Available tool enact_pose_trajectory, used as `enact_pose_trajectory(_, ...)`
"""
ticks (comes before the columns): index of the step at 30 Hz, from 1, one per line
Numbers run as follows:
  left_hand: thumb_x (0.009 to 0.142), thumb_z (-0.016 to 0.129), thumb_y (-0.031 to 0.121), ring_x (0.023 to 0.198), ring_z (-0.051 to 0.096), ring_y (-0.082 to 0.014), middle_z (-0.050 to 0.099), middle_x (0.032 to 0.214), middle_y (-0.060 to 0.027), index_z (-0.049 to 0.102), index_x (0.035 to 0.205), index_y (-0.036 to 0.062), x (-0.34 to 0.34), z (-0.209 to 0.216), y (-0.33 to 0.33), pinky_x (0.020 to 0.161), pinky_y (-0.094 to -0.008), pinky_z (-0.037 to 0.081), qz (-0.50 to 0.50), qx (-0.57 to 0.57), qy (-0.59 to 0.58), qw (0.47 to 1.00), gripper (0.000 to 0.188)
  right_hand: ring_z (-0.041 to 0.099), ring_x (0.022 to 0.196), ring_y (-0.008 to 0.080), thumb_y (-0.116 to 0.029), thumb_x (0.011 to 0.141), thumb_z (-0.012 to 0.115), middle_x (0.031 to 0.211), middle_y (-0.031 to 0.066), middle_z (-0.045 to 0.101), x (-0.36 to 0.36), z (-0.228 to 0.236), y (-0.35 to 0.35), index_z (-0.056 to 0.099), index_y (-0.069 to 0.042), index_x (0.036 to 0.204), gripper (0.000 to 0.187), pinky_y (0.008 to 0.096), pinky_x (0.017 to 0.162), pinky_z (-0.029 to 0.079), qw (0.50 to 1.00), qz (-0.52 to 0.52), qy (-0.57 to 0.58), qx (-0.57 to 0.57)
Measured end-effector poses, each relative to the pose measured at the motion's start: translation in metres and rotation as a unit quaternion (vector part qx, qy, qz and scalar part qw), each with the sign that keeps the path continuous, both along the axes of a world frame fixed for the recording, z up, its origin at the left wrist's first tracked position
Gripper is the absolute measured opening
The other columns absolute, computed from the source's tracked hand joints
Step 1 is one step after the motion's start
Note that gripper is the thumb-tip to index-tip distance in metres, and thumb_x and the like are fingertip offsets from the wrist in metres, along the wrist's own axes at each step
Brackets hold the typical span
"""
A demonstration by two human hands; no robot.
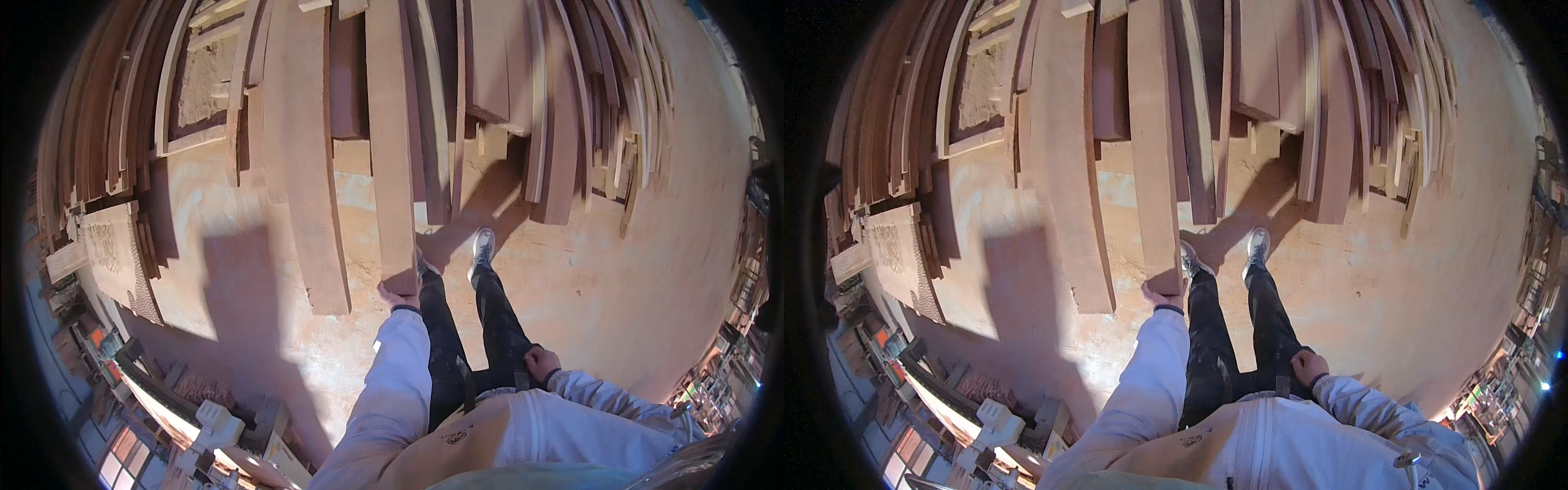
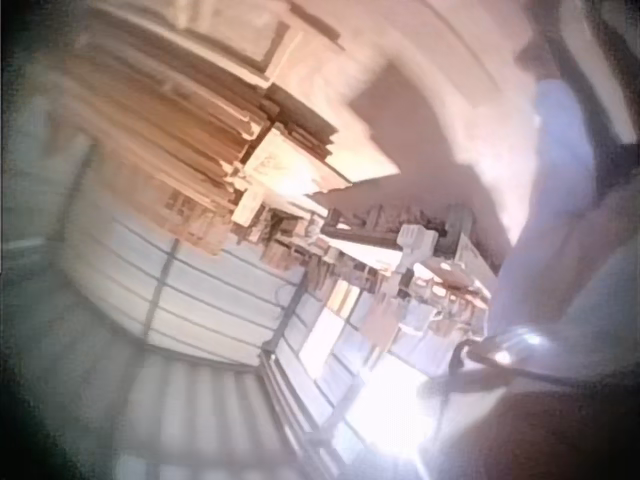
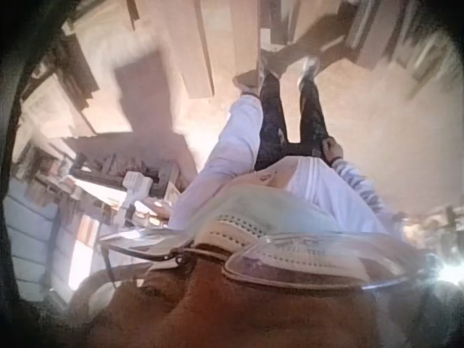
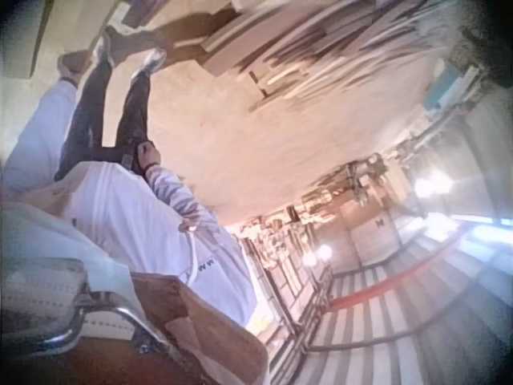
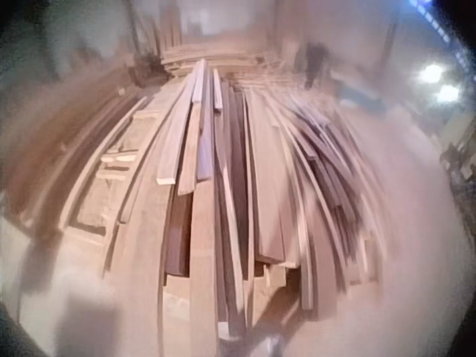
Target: The person walks through a woodworking shop, selects a long wooden plank from a pile, measures it with a tape measure, and carries it to a workbench where another person assists in positioning it.
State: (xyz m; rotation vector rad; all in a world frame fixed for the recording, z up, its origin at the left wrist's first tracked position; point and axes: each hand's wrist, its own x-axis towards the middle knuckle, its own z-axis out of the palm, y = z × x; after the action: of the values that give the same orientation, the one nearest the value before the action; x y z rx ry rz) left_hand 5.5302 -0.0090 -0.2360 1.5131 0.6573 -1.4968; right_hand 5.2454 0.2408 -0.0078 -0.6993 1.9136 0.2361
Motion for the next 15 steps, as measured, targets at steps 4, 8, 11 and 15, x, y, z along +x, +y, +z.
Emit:
enact_pose_trajectory(4,0.075,0.059,0.061,0.113,0.05,-0.0364,0.049,0.129,-0.0107,0.048,0.129,0.0218,-0.008,0.007,0.005,0.084,-0.0597,0.045,0.007,-0.021,0.018,1.0,0.067,0.066,0.081,0.0351,-0.034,0.086,0.059,0.083,0.0154,0.069,-0.002,-0.014,0.015,0.068,-0.01,0.088,0.026,0.0454,0.075,0.053,0.999,0.009,-0.01,-0.038)
enact_pose_trajectory(8,0.077,0.06,0.058,0.113,0.051,-0.0352,0.051,0.127,-0.0091,0.049,0.129,0.0218,0.0,-0.01,0.01,0.085,-0.0586,0.046,0.007,-0.022,0.026,0.999,0.065,0.067,0.083,0.0321,-0.032,0.086,0.059,0.086,0.014,0.069,-0.001,-0.007,0.001,0.069,-0.011,0.09,0.024,0.0425,0.077,0.053,0.998,-0.032,-0.047,0.023)
enact_pose_trajectory(11,0.079,0.059,0.055,0.114,0.051,-0.0331,0.052,0.128,-0.0084,0.05,0.13,0.0228,0.015,-0.029,0.019,0.086,-0.057,0.046,-0.003,-0.028,0.022,0.999,0.062,0.067,0.081,0.0307,-0.031,0.085,0.06,0.084,0.0135,0.069,-0.005,-0.01,0.007,0.069,-0.009,0.09,0.023,0.0412,0.076,0.053,0.999,0.0,-0.037,0.001)
enact_pose_trajectory(15,0.087,0.051,0.053,0.114,0.053,-0.0277,0.057,0.124,-0.0052,0.054,0.125,0.0203,0.018,-0.006,-0.006,0.086,-0.0548,0.048,-0.149,-0.012,-0.044,0.988,0.051,0.067,0.082,0.0296,-0.031,0.085,0.061,0.084,0.0133,0.07,-0.004,-0.001,-0.017,0.069,-0.009,0.09,0.024,0.0403,0.076,0.053,0.995,-0.062,-0.056,0.062)
